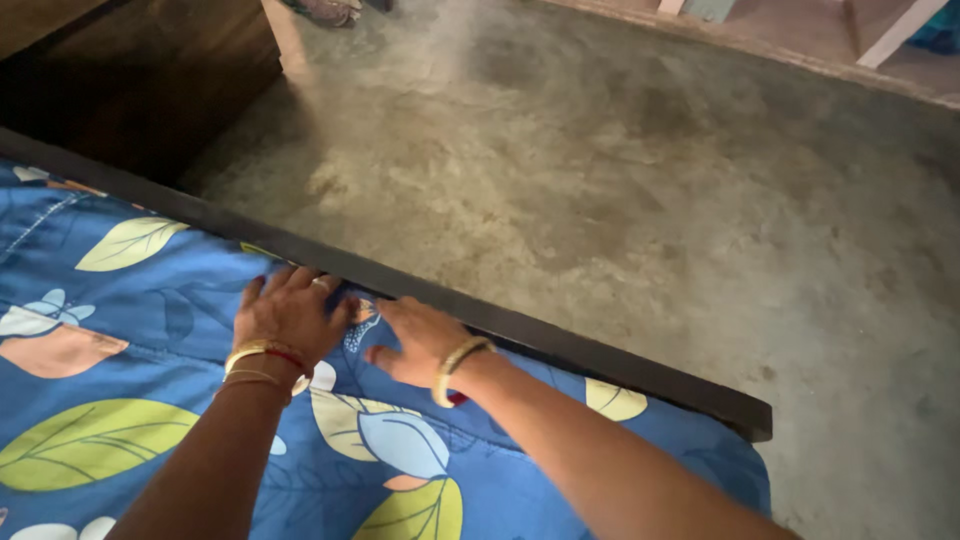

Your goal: The person spreads a blue floral bedsheet over a mattress, smoothing out wrinkles with both hands and tucking the edges between the mattress and the bed frame.

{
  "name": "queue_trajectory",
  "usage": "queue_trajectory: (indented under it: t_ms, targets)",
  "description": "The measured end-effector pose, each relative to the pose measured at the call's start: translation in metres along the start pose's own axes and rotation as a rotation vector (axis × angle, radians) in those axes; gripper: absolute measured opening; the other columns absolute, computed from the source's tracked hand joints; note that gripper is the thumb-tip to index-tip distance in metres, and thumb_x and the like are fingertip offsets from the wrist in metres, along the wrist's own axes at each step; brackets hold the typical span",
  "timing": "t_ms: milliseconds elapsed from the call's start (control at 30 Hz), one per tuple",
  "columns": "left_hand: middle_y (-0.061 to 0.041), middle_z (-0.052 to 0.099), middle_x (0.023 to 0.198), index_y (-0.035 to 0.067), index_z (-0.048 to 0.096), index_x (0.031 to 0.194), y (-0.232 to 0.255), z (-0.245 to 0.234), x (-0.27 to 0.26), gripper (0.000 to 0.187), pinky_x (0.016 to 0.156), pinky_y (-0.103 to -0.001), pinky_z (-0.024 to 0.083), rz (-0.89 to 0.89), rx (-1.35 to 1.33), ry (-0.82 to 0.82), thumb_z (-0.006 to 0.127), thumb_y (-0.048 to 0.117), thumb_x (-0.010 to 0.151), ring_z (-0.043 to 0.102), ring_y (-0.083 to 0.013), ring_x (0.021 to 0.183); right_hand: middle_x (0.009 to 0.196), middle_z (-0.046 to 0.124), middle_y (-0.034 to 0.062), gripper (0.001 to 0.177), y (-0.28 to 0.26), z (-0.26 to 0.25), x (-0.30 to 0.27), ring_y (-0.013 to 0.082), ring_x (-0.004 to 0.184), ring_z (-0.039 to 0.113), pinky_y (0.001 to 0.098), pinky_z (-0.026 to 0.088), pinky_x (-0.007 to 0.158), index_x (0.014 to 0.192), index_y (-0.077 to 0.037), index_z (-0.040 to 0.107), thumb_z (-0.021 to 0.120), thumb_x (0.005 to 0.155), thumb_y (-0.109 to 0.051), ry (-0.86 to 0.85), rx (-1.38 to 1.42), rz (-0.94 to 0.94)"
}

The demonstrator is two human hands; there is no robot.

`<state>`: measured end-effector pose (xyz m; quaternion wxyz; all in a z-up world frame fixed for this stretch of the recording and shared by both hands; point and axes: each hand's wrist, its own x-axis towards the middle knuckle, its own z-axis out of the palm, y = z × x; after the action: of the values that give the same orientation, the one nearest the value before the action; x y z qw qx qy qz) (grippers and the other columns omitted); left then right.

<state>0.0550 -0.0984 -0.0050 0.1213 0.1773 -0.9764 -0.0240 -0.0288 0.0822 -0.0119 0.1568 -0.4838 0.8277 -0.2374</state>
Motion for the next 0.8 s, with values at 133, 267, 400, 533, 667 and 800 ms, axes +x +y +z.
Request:
queue_trajectory:
  t_ms: [133,267,400,533,667,800]
  targets:
    - [-0.004,0.054,0.147,0.023,0.066,0.132,0.004,0.005,0.013,0.054,0.114,-0.054,0.029,-0.047,0.06,-0.116,0.057,0.054,0.088,0.041,-0.0258,0.142,0.129,0.062,0.0239,0.066,-0.007,0.003,0.025,0.0422,0.12,0.059,0.0493,0.047,0.102,0.138,-0.003,0.054,0.069,0.087,-0.043,-0.068,-0.043,0.081]
    - [-0.001,0.05,0.152,0.029,0.063,0.138,0.015,-0.009,0.032,0.053,0.12,-0.053,0.025,-0.112,0.117,-0.379,0.047,0.055,0.095,0.04,-0.0251,0.144,0.137,0.063,0.0193,0.069,-0.007,0.006,0.036,0.0381,0.128,0.058,0.0459,0.045,0.108,0.131,-0.009,0.065,0.072,0.078,-0.055,-0.109,-0.104,0.026]
    - [0.001,0.045,0.157,0.029,0.059,0.142,0.025,-0.023,0.038,0.057,0.119,-0.052,0.025,-0.118,0.145,-0.523,0.042,0.057,0.096,0.037,-0.024,0.147,0.143,0.055,0.0228,0.098,-0.013,0.009,0.05,0.0387,0.131,0.055,0.044,0.044,0.109,0.143,-0.005,0.052,0.071,0.074,-0.072,-0.255,-0.15,0.212]
    - [-0.003,0.047,0.156,0.029,0.056,0.145,0.036,-0.036,0.047,0.055,0.118,-0.055,0.024,-0.15,0.178,-0.581,0.04,0.056,0.099,0.035,-0.0285,0.147,0.145,0.055,0.0216,0.103,-0.008,0.001,0.062,0.037,0.13,0.057,0.0425,0.046,0.109,0.144,-0.007,0.053,0.07,0.07,-0.076,-0.321,-0.159,0.171]
    - [0.0,0.047,0.156,0.033,0.057,0.145,0.036,-0.04,0.046,0.052,0.121,-0.061,0.019,-0.145,0.165,-0.689,0.041,0.051,0.099,0.032,-0.0289,0.15,0.146,0.055,0.0161,0.09,-0.007,-0.006,0.058,0.0357,0.132,0.055,0.0431,0.044,0.108,0.141,-0.017,0.059,0.071,0.07,-0.069,-0.358,-0.084,0.111]
    - [0.0,0.044,0.157,0.031,0.06,0.139,0.022,-0.017,0.041,0.052,0.12,-0.065,0.013,-0.187,0.034,-0.598,0.044,0.053,0.096,0.031,-0.0285,0.148,0.139,0.065,0.0144,0.072,0.005,-0.009,0.07,0.0338,0.129,0.059,0.0408,0.047,0.107,0.133,-0.02,0.069,0.07,0.073,-0.059,-0.449,-0.012,0.048]
